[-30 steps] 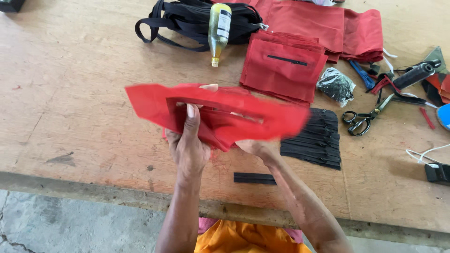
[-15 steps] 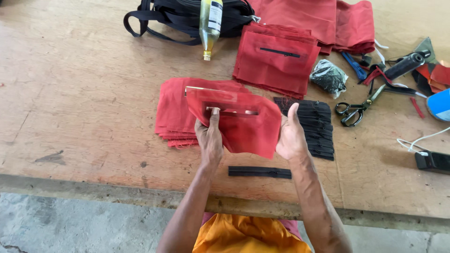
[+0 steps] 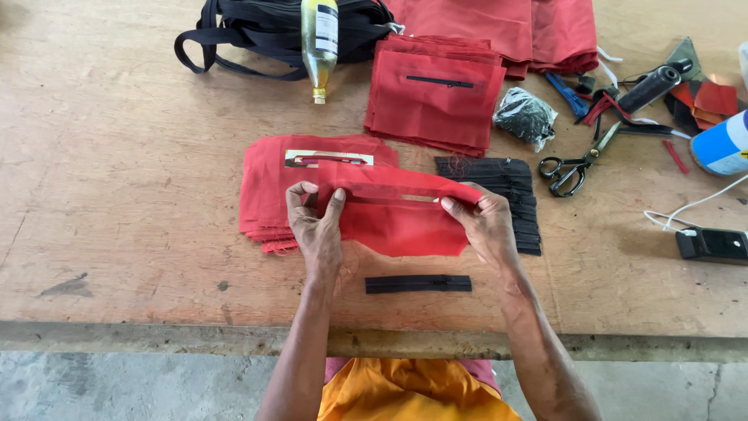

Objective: The person repeatedly picks up a red fabric pouch and a black zipper, aligns the zipper with the pouch opening, and folds the fabric over it. The person then places the prepared pouch onto a stack of finished items on the table.

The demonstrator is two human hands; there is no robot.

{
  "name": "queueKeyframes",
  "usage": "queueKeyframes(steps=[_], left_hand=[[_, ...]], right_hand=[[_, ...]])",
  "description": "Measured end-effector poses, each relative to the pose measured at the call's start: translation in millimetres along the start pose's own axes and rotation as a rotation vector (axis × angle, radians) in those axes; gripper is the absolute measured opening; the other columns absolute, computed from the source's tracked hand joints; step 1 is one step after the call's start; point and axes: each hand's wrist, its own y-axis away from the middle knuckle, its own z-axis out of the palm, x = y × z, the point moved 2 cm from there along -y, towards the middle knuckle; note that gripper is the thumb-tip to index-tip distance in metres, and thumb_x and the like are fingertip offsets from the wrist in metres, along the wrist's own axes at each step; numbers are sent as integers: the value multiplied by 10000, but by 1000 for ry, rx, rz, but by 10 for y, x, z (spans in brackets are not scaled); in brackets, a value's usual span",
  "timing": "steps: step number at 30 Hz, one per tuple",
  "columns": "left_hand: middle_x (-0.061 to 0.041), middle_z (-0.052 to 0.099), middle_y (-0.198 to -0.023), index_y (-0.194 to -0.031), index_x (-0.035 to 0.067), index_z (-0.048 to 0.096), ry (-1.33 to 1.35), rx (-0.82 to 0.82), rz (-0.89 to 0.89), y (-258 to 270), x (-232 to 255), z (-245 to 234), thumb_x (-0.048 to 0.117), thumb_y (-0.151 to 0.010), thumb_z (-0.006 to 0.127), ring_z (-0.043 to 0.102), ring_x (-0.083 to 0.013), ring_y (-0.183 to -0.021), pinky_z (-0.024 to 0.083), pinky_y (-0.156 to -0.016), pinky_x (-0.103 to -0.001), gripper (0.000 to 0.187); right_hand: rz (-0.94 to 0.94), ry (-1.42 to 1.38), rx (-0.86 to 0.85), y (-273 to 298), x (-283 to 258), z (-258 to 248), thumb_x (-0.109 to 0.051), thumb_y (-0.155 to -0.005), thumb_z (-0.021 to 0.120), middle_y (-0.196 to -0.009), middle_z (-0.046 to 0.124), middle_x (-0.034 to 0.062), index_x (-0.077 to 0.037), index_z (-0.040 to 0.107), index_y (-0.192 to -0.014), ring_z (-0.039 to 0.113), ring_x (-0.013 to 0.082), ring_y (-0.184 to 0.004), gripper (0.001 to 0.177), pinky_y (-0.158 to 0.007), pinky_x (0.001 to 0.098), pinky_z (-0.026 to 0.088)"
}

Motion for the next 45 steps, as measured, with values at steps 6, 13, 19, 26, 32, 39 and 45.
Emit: queueKeyframes(steps=[6, 13, 19, 26, 32, 39, 45], left_hand=[[-18, 712, -977, -991, 64, 727, -204, -202, 161, 17, -45, 70, -15, -991, 703, 625, -82, -902, 526, -865, -250, 83], [3, 733, -1004, -1074, 35, 750, -379, -215, 43, 135, 257, 290, 8, -934, 774, 648, -69, -949, 524, -940, -245, 144], [-41, 764, -1053, -1109, 38, 769, -443, -295, 136, 175, 356, 339, -6, -914, 775, 691, -92, -971, 523, -993, -276, 200], [-70, 775, -1067, -1129, 26, 768, -538, -335, 160, 242, 589, 447, 9, -928, 766, 714, -120, -977, 536, -973, -274, 201], [-83, 775, -1021, -1130, 26, 777, -750, -393, 184, 462, 1106, 559, 35, -938, 758, 733, -133, -910, 579, -819, -262, 192], [-63, 795, -979, -1084, 88, 780, -868, -504, 199, 960, 1741, 465, 98, -897, 805, 773, -116, -804, 616, -657, -220, 189], [-42, 817, -920, -1050, 76, 817, -882, -481, -61, 1100, 1292, 200, 30, -848, 841, 735, -90, -764, 600, -679, -230, 209]], right_hand=[[11, -10, 45, 56, 24, -151, -84, -920, 774, -977, 785, 33, -50, 778, -1089, 687, 77, -871, 172, -797, 234, 570], [-41, -42, 104, 77, -41, -283, -56, -891, 790, -998, 772, 12, -51, 773, -1102, 688, 75, -882, 212, -812, 232, 579], [-97, -47, 67, 168, -98, -410, -22, -917, 785, -1016, 765, 20, -21, 764, -1116, 678, 71, -895, 200, -806, 230, 572], [-92, -103, 65, 246, -291, -432, -7, -915, 777, -1022, 768, 29, -24, 759, -1123, 696, 81, -891, 209, -809, 245, 592], [-93, -171, 57, 447, -297, -575, 11, -916, 780, -1051, 770, 41, -26, 763, -1125, 699, 92, -913, 213, -842, 258, 595], [-73, 117, -36, 1100, -571, -971, -31, -936, 789, -899, 780, 11, -73, 793, -1071, 520, -12, -617, 142, -565, 178, 420], [145, 215, 38, 1408, -168, -816, -67, -854, 808, -886, 791, 5, -64, 777, -977, 676, 35, -713, 127, -590, 194, 550]])
